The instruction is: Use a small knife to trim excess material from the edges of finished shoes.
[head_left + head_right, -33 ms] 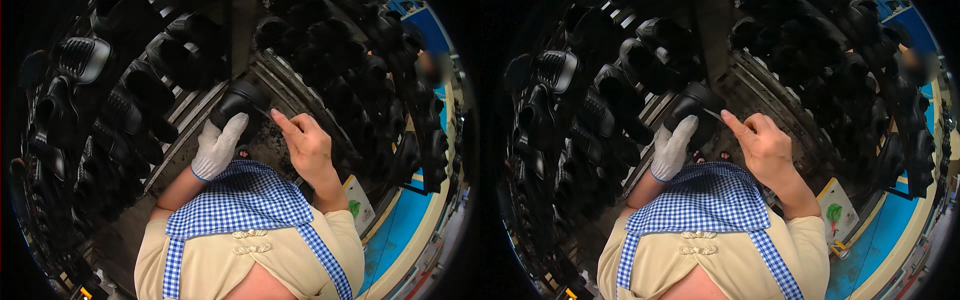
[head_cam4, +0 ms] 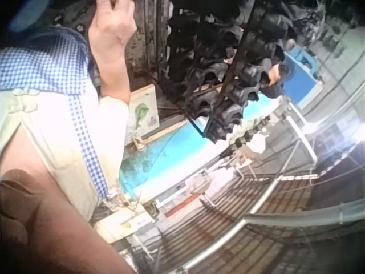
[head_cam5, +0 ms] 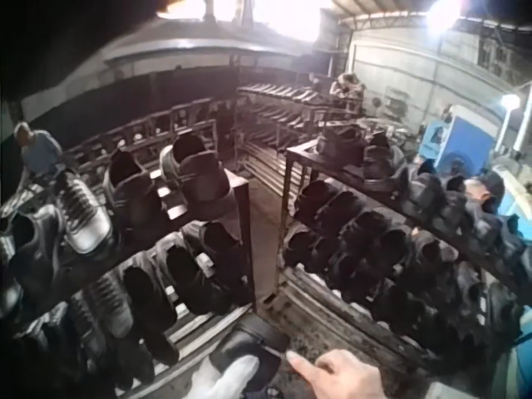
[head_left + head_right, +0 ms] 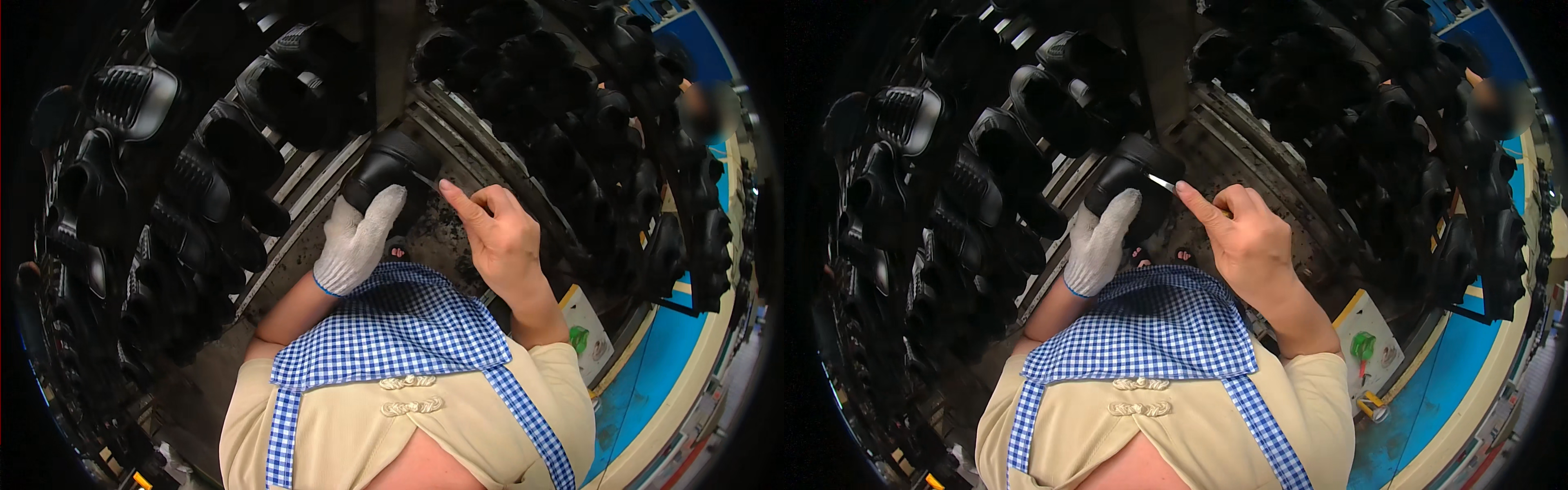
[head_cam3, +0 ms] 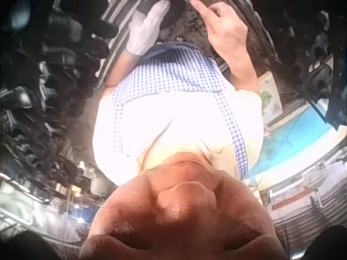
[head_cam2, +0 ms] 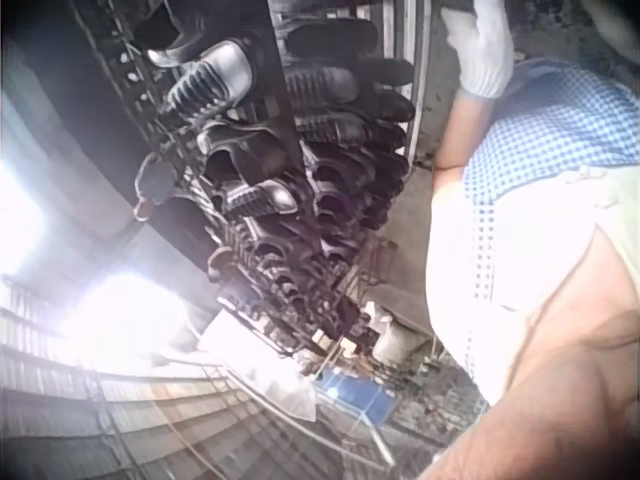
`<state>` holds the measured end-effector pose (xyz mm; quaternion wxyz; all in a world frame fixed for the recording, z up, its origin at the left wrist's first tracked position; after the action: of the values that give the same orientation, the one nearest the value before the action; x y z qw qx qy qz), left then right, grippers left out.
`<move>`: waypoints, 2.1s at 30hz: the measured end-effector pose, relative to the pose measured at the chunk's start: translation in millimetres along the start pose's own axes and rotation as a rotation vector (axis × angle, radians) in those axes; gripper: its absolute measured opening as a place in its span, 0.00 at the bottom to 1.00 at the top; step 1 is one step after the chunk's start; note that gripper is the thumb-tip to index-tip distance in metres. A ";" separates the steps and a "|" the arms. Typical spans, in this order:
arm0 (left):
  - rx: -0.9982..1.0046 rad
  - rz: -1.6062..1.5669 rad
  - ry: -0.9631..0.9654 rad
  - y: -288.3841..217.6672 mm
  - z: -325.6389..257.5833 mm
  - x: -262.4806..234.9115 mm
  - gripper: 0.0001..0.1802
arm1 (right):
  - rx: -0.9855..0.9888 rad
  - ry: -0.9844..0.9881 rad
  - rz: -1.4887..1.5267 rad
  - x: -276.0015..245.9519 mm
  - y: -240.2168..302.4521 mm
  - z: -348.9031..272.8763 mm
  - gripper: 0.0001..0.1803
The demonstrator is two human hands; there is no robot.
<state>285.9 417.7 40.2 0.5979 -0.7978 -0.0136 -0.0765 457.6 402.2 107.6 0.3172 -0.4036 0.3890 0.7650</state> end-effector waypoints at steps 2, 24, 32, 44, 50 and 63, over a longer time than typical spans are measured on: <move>0.022 0.060 -0.001 -1.5 1.6 4.8 0.21 | 0.003 0.001 -0.023 0.2 0.9 -2.9 0.32; 0.114 0.375 0.171 1.7 4.9 25.8 0.19 | 0.016 -0.244 0.263 7.7 -16.0 12.2 0.13; 0.676 0.950 0.539 14.4 -15.3 73.0 0.19 | 0.493 0.261 1.032 89.8 -77.6 -56.8 0.38; 0.441 0.290 -0.156 -2.1 22.6 -18.1 0.34 | 1.062 0.189 1.874 149.7 -96.4 -174.2 0.47; 0.164 -0.263 -0.057 8.9 46.4 -15.3 0.38 | 1.004 0.119 1.880 170.0 -103.5 -179.6 0.39; 0.438 0.373 0.413 -46.1 26.1 15.7 0.38 | -0.303 -0.093 0.457 -25.2 -8.1 23.8 0.16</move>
<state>299.0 454.7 79.1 0.7486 -0.6071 0.2376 -0.1210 467.2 422.2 135.5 0.0898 -0.3125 0.3360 0.8840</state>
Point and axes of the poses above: each hand's wrist, its own z-axis towards the middle knuckle, its own x-axis out of the palm, y = z × x, the point moved 7 cm from there along z, towards the middle knuckle, and after that the axes turned 1 degree about -z, right-handed, at the moved point
